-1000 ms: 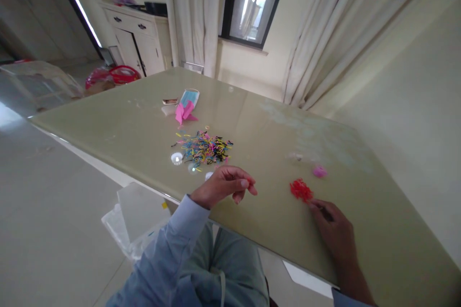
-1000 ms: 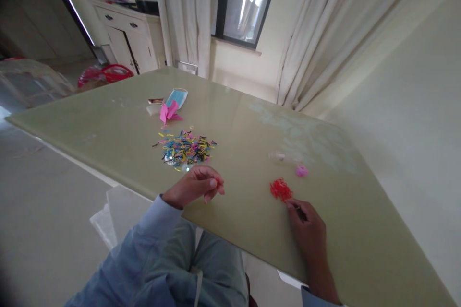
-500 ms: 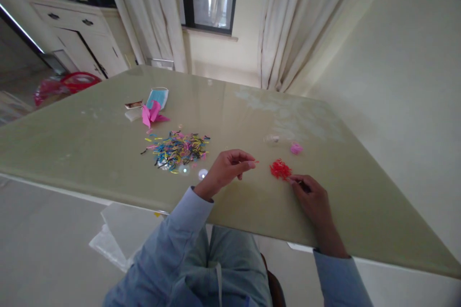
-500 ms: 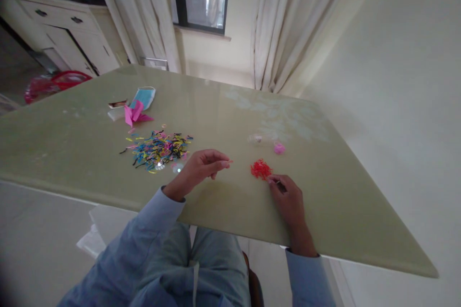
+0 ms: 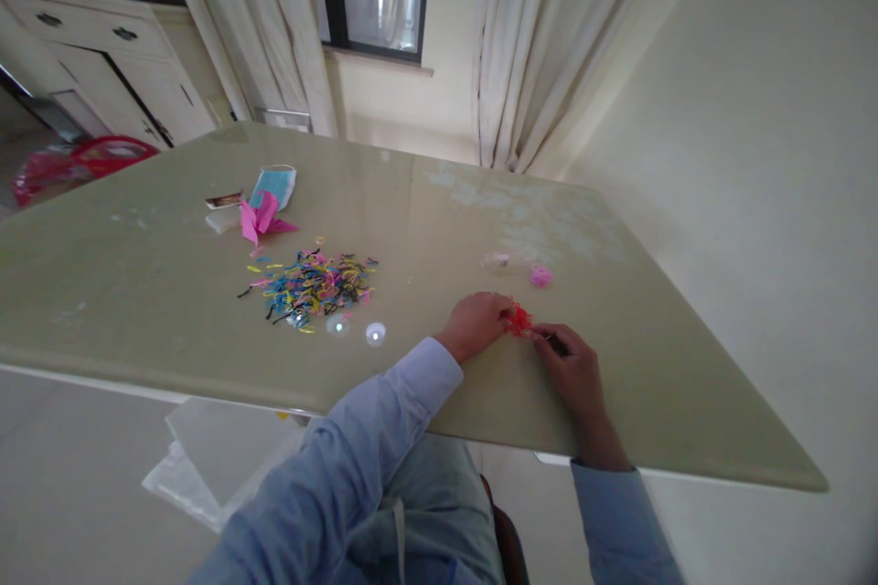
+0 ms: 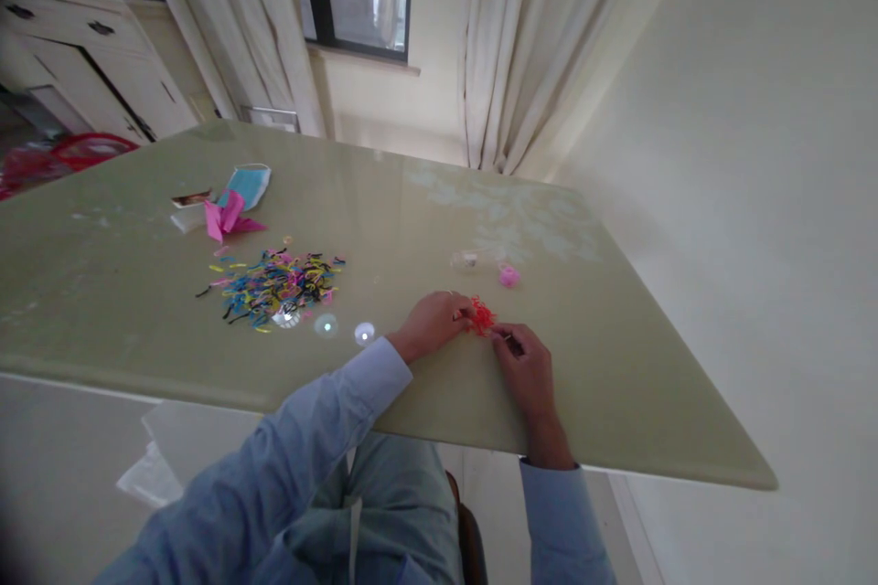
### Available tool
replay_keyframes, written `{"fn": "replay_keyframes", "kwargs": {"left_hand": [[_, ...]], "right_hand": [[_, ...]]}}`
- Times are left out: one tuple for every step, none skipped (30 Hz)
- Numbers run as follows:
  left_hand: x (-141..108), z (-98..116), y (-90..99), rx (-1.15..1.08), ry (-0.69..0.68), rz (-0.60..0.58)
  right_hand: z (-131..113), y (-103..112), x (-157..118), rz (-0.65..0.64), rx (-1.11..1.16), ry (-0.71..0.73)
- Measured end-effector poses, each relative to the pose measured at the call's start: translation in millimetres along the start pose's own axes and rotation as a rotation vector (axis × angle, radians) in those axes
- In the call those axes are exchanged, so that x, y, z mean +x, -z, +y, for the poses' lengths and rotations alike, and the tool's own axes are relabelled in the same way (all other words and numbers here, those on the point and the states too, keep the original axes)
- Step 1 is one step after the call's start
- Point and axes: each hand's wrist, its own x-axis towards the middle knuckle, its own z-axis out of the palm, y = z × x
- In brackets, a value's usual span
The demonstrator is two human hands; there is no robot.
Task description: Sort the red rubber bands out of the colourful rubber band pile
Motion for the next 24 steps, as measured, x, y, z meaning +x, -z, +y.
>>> {"fn": "replay_keyframes", "kwargs": {"left_hand": [[0, 0, -0.1, 0.007, 0.008, -0.010], [-1, -1, 0.3, 0.011, 0.018, -0.021], [-2, -1, 1.0, 0.014, 0.026, -0.028], [-3, -1, 1.9, 0.015, 0.032, -0.031], [-4, -1, 2.8, 0.016, 0.039, -0.028], [-6, -2, 3.7, 0.015, 0.044, -0.022], [-7, -2, 4.6, 0.014, 0.049, -0.014], [-9, -3, 5.6, 0.014, 0.054, -0.006], [-10, -3, 6.6, 0.015, 0.057, -0.001], [-11, -4, 7.6, 0.017, 0.058, 0.002], [-13, -5, 8.7, 0.020, 0.057, 0.004], [-14, -6, 9.9, 0.024, 0.058, 0.006], [-16, -7, 11.1, 0.026, 0.062, 0.009], [-17, -8, 12.5, 0.024, 0.068, 0.014], [-19, -9, 14.0, 0.018, 0.074, 0.020], [-22, -9, 15.6, 0.006, 0.080, 0.033], [-25, -8, 17.3, -0.012, 0.085, 0.052], [-29, -7, 19.0, -0.037, 0.088, 0.075], [-33, -4, 20.6, -0.070, 0.090, 0.101], [-38, -2, 22.1, -0.110, 0.091, 0.129], [-43, 1, 23.3, -0.152, 0.091, 0.158], [-49, 3, 24.2, -0.191, 0.090, 0.185], [-55, 5, 24.9, -0.223, 0.089, 0.208], [-62, 6, 25.3, -0.246, 0.090, 0.229]], "right_hand": [[0, 0, 0, -0.001, 0.002, 0.001], [-1, 0, 0, -0.003, 0.001, 0.003], [-1, 0, 0, -0.002, -0.001, 0.004], [-1, 0, 0, -0.002, -0.003, 0.003], [0, 0, 0, -0.002, -0.003, 0.002], [0, 0, 0, -0.004, -0.001, 0.001], [0, 0, 0, -0.001, 0.002, 0.001], [1, 0, 0, 0.003, 0.004, 0.001], [1, 0, 1, 0.007, 0.005, 0.001], [1, -1, 1, 0.009, 0.005, 0.001], [1, -1, 1, 0.012, 0.003, 0.000], [1, -1, 1, 0.013, 0.002, -0.001], [2, -1, 1, 0.015, 0.003, -0.004], [2, -1, 1, 0.015, 0.004, -0.005], [3, -1, 1, 0.017, 0.006, -0.007], [3, -1, 2, 0.019, 0.010, -0.008], [4, -1, 2, 0.021, 0.014, -0.009], [4, -1, 2, 0.022, 0.019, -0.012], [5, -2, 2, 0.025, 0.026, -0.016], [5, -2, 2, 0.029, 0.034, -0.021], [5, -2, 1, 0.031, 0.041, -0.028], [5, -2, 1, 0.031, 0.050, -0.035], [4, -1, 0, 0.032, 0.063, -0.043], [4, -1, -1, 0.036, 0.084, -0.054]]}}
